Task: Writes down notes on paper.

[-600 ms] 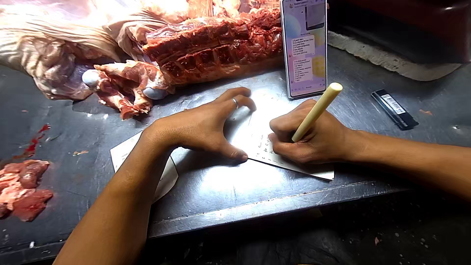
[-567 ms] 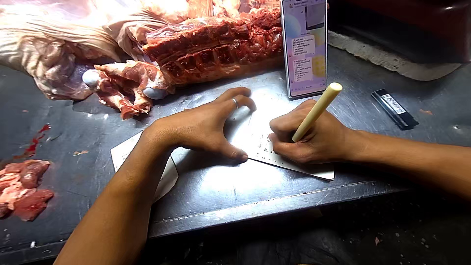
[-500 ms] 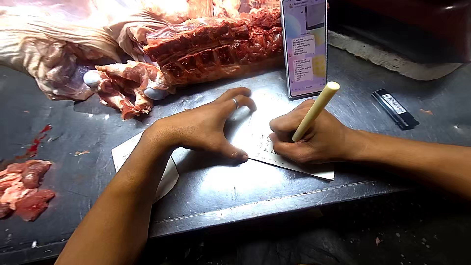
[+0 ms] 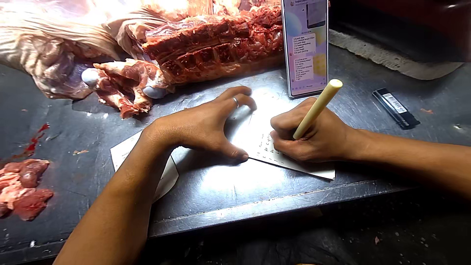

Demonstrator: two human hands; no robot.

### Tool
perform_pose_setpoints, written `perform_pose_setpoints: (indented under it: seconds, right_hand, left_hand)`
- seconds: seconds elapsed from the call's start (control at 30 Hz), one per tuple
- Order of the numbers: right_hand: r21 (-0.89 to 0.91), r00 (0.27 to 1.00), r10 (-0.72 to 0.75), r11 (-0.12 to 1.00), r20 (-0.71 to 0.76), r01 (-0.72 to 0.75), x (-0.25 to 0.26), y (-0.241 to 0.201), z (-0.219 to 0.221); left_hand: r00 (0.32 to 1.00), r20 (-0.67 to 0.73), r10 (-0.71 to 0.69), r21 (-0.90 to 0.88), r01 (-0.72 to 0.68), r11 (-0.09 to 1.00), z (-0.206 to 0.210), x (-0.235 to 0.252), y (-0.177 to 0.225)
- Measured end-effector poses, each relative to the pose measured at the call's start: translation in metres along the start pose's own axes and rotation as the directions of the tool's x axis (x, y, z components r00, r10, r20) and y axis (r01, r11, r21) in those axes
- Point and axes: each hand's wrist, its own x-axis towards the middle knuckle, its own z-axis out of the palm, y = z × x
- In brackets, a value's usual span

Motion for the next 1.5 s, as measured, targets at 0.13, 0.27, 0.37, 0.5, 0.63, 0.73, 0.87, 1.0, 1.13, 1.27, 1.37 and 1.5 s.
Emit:
perform_pose_setpoints:
  seconds: [0.13,0.27,0.37,0.5,0.63,0.73,0.87,1.0,1.13,1.27,1.37,1.5]
  right_hand:
    - [0.039,1.000,0.017,0.999,-0.022,-0.016,0.000,0.001,0.000]
    - [0.110,0.998,0.052,0.993,-0.024,-0.049,0.005,0.008,-0.009]
    - [0.103,0.999,0.036,0.994,-0.002,-0.035,0.006,0.012,-0.011]
    - [0.089,1.000,0.000,0.996,-0.019,0.001,0.004,0.011,-0.008]
    - [0.051,0.998,-0.056,0.997,-0.007,0.057,0.004,0.013,-0.007]
    - [0.040,0.999,-0.042,0.998,-0.004,0.042,0.004,0.014,-0.007]
    - [0.041,0.999,-0.046,0.998,-0.023,0.047,0.003,0.014,-0.006]
    - [0.047,0.999,-0.031,0.998,-0.031,0.032,0.004,0.014,-0.006]
    - [0.052,0.999,-0.036,0.998,-0.030,0.038,0.004,0.014,-0.006]
    - [0.033,0.999,-0.005,0.999,-0.054,0.006,0.004,0.014,-0.008]
    - [0.001,0.999,-0.010,1.000,-0.050,0.010,0.003,0.014,-0.008]
    - [0.021,0.999,0.006,1.000,-0.042,-0.005,0.004,0.014,-0.007]
  left_hand:
    - [1.000,0.007,-0.013,-0.003,0.013,1.000,0.000,-0.001,0.000]
    - [1.000,-0.007,-0.004,-0.002,0.004,1.000,0.000,0.000,0.000]
    - [1.000,-0.010,0.001,0.000,-0.001,1.000,0.001,0.000,-0.001]
    - [1.000,-0.006,0.001,0.009,-0.001,1.000,0.001,0.000,-0.002]
    - [1.000,0.002,-0.011,-0.001,0.011,1.000,-0.001,0.000,0.000]
    - [1.000,0.006,-0.019,-0.014,0.019,1.000,0.000,-0.001,0.000]
    - [1.000,0.002,-0.010,-0.007,0.010,1.000,0.001,-0.001,-0.002]
    - [1.000,0.002,-0.011,0.005,0.011,1.000,0.001,-0.001,-0.001]
    - [1.000,0.002,-0.011,0.000,0.011,1.000,0.001,-0.001,-0.001]
    - [1.000,-0.003,-0.016,0.005,0.016,1.000,0.001,-0.002,-0.001]
    - [1.000,-0.006,-0.019,0.003,0.019,1.000,0.002,-0.001,0.000]
    - [1.000,0.001,-0.005,0.001,0.005,1.000,0.001,-0.001,-0.001]
